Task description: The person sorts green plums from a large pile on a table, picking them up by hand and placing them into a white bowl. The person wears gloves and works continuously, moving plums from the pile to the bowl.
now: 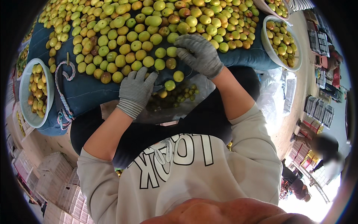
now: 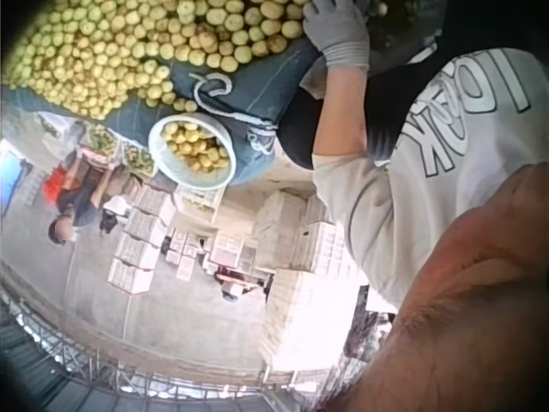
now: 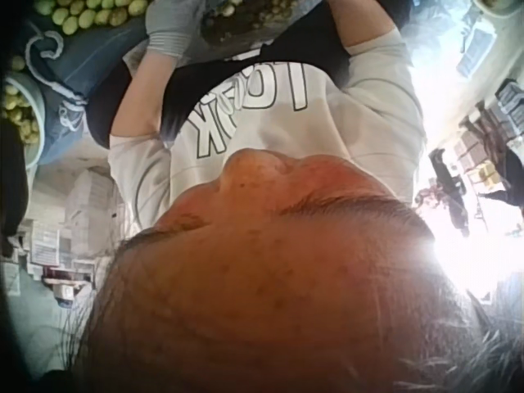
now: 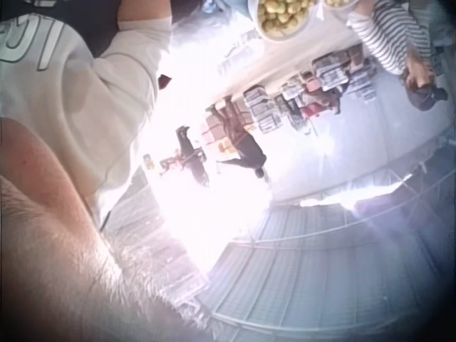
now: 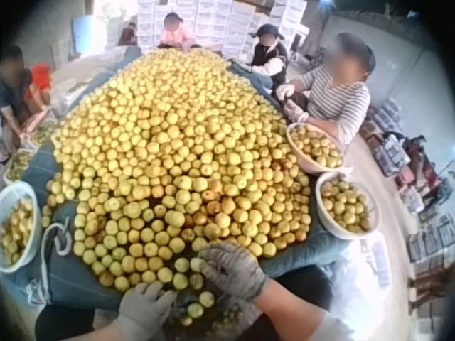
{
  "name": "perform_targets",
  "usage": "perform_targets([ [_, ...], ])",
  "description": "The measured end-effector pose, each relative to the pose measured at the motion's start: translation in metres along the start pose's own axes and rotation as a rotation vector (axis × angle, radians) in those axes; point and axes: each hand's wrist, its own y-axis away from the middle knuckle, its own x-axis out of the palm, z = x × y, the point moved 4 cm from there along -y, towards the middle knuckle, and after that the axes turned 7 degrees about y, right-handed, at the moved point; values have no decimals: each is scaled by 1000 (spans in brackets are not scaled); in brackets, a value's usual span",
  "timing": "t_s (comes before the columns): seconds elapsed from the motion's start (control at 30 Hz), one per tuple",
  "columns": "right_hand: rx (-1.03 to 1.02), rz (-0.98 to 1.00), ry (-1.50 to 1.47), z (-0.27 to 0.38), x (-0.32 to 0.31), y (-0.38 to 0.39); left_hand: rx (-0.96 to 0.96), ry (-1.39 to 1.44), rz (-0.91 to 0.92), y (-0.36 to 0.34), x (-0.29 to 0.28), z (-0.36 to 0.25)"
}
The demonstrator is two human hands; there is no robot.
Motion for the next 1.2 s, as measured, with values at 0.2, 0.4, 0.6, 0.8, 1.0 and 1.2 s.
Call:
perform_targets([
  [0.2, -270, 63, 54, 36, -3, 11, 32, 355, -51, -1, -7, 21],
  [0.4, 156, 96, 494, -21, 11, 9, 12, 775, -379, 9, -46, 55],
  [0.6, 206, 180, 636, -22, 24, 3, -483, 876, -865, 53, -122, 175],
  [0.8, 72, -39, 449, -11, 16, 11, -826, -237, -996, 164, -183, 329],
  [1.0, -11, 1001, -143, 73, 75, 67, -878, -482, -436, 179, -136, 413],
  [1.2, 326, 1286, 195, -19, 215, 172, -840, -202, -731, 107, -153, 278],
])
